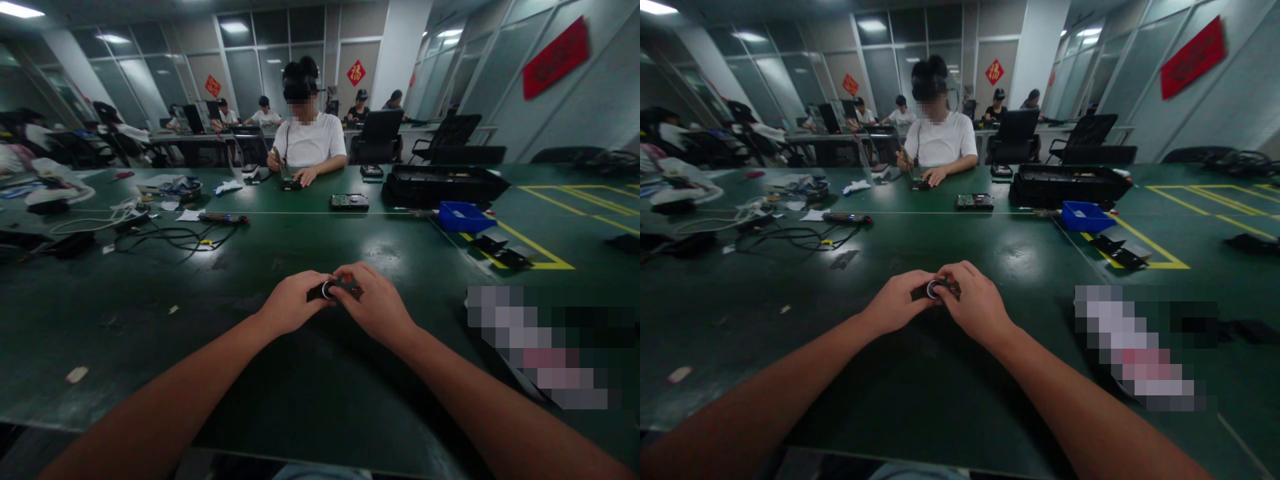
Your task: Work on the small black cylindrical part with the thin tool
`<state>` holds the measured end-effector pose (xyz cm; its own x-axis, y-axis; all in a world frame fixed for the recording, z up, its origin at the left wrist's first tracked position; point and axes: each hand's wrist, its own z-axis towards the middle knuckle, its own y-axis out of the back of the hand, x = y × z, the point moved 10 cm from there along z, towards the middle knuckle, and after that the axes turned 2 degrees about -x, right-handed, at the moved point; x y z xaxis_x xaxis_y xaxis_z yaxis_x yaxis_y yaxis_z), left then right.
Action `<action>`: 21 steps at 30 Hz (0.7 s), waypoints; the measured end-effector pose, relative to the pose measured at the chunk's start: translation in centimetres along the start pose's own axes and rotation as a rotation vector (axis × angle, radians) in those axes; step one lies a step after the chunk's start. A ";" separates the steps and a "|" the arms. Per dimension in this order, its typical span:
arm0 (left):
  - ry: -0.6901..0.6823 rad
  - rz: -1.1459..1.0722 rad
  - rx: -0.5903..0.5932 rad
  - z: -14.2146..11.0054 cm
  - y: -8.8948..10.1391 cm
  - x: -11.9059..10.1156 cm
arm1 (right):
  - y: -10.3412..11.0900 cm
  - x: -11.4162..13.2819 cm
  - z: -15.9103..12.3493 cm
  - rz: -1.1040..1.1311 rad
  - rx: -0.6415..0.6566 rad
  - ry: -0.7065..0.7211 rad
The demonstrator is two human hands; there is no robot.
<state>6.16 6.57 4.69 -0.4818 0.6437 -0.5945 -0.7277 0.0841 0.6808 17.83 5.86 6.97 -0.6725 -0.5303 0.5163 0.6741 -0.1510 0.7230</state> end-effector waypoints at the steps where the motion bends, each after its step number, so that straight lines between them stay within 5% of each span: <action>1: -0.005 0.005 0.006 0.0 0.0 -0.1 | 0.1 -0.2 0.0 -0.004 -0.010 -0.020; 10: -0.022 0.024 -0.011 -0.1 -0.1 0.1 | 1.2 -0.1 -0.2 0.063 -0.093 -0.003; 16: 0.106 0.015 -0.165 -0.1 1.4 2.4 | 2.8 0.9 -0.5 0.233 -0.146 0.064; 21: 0.151 -0.011 -0.189 -0.2 1.6 3.6 | 2.5 1.5 -0.5 0.134 -0.119 0.078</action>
<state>3.20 8.88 3.54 -0.5307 0.5210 -0.6686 -0.8048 -0.0622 0.5903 18.63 4.27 9.37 -0.5514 -0.6148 0.5639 0.7906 -0.1694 0.5884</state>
